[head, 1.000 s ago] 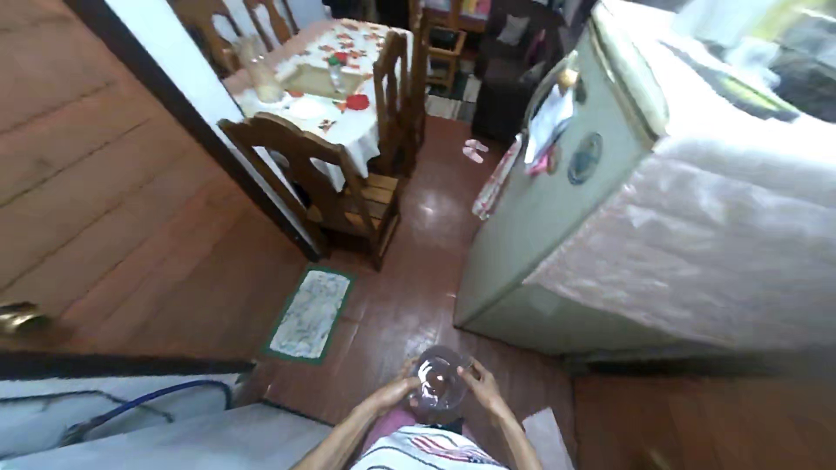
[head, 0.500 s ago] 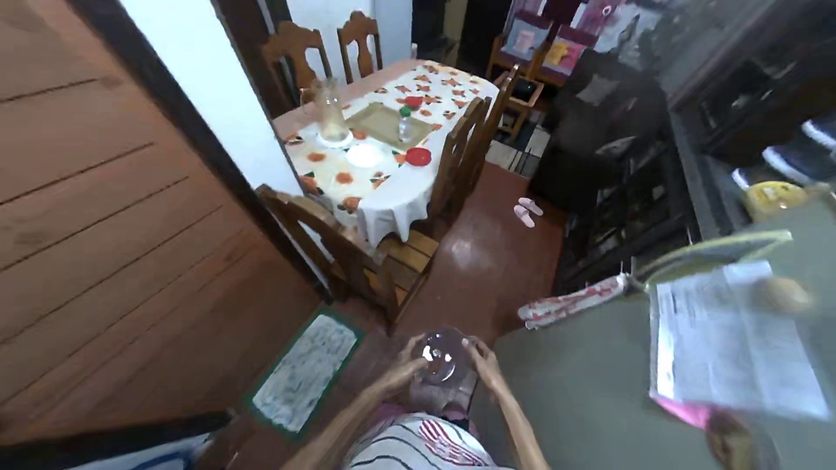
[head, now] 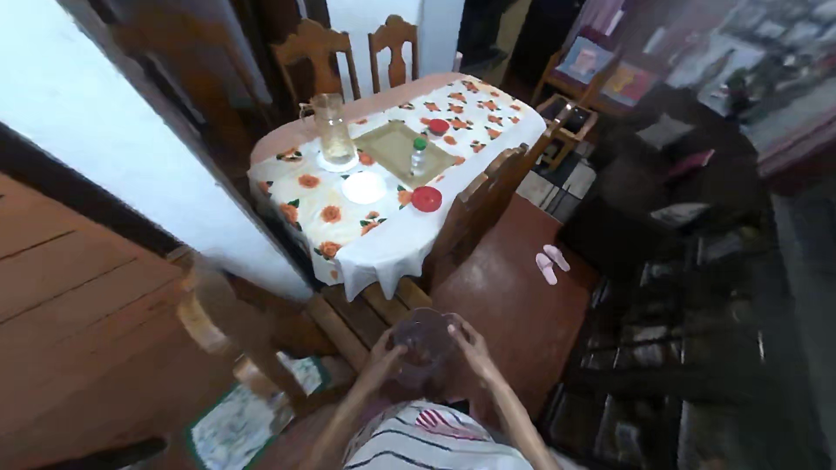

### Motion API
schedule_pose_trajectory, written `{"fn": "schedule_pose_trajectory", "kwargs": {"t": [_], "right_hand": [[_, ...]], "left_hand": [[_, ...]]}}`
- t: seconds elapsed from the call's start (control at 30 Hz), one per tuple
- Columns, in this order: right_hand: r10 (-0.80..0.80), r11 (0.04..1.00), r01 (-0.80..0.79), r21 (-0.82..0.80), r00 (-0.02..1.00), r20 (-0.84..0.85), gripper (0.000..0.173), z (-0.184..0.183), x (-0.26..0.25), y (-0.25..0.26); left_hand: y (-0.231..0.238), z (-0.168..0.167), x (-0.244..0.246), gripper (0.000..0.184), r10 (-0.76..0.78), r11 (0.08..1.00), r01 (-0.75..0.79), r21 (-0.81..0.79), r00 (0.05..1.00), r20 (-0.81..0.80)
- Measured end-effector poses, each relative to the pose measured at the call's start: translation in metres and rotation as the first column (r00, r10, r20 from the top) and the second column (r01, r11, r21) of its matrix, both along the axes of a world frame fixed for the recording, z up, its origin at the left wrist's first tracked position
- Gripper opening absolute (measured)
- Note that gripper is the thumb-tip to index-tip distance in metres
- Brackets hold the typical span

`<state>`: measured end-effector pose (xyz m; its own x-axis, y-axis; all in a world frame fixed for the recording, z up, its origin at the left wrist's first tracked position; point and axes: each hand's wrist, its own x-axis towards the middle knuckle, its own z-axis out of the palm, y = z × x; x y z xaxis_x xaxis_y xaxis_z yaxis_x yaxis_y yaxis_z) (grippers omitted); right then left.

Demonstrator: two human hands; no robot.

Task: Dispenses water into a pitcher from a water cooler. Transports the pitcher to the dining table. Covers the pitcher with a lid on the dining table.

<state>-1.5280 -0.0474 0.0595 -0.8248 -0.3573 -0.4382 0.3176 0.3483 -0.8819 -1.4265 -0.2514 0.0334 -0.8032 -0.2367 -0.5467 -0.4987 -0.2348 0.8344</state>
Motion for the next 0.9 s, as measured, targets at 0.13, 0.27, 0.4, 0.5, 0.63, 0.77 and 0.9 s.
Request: {"fn": "schedule_pose_trajectory", "kwargs": {"t": [0.13, 0.27, 0.4, 0.5, 0.63, 0.77, 0.9], "right_hand": [[0.127, 0.991, -0.127, -0.036, 0.992, 0.019, 0.067, 0.006, -0.097, 0.015], [0.181, 0.983, -0.180, -0.024, 0.983, 0.041, 0.059, 0.002, -0.166, 0.034], [0.143, 0.989, -0.141, -0.041, 0.988, 0.054, 0.050, -0.017, -0.203, 0.051], [0.007, 1.000, -0.008, 0.007, 0.992, 0.125, 0.047, -0.034, -0.206, 0.063], [-0.131, 0.991, 0.122, 0.048, 0.959, 0.251, 0.044, -0.049, -0.207, 0.079], [-0.210, 0.978, 0.197, 0.074, 0.935, 0.284, 0.043, -0.058, -0.231, 0.091], [-0.287, 0.957, 0.268, 0.112, 0.933, 0.219, 0.042, -0.048, -0.269, 0.084]], "left_hand": [[-0.020, 0.026, -0.071, 0.043, 0.276, 0.961, -0.276, 0.011, 0.961, -0.032], [-0.060, 0.054, -0.137, 0.046, 0.463, 0.884, -0.468, 0.004, 0.873, -0.154], [-0.117, 0.070, -0.223, 0.043, 0.557, 0.804, -0.592, -0.062, 0.784, -0.273], [-0.164, 0.068, -0.288, 0.042, 0.581, 0.759, -0.642, -0.110, 0.744, -0.330], [-0.224, 0.048, -0.364, 0.044, 0.633, 0.721, -0.689, -0.068, 0.695, -0.341], [-0.268, 0.017, -0.412, 0.045, 0.684, 0.688, -0.724, -0.053, 0.670, -0.287], [-0.301, 0.001, -0.421, 0.041, 0.643, 0.716, -0.685, -0.136, 0.722, -0.254]]}}
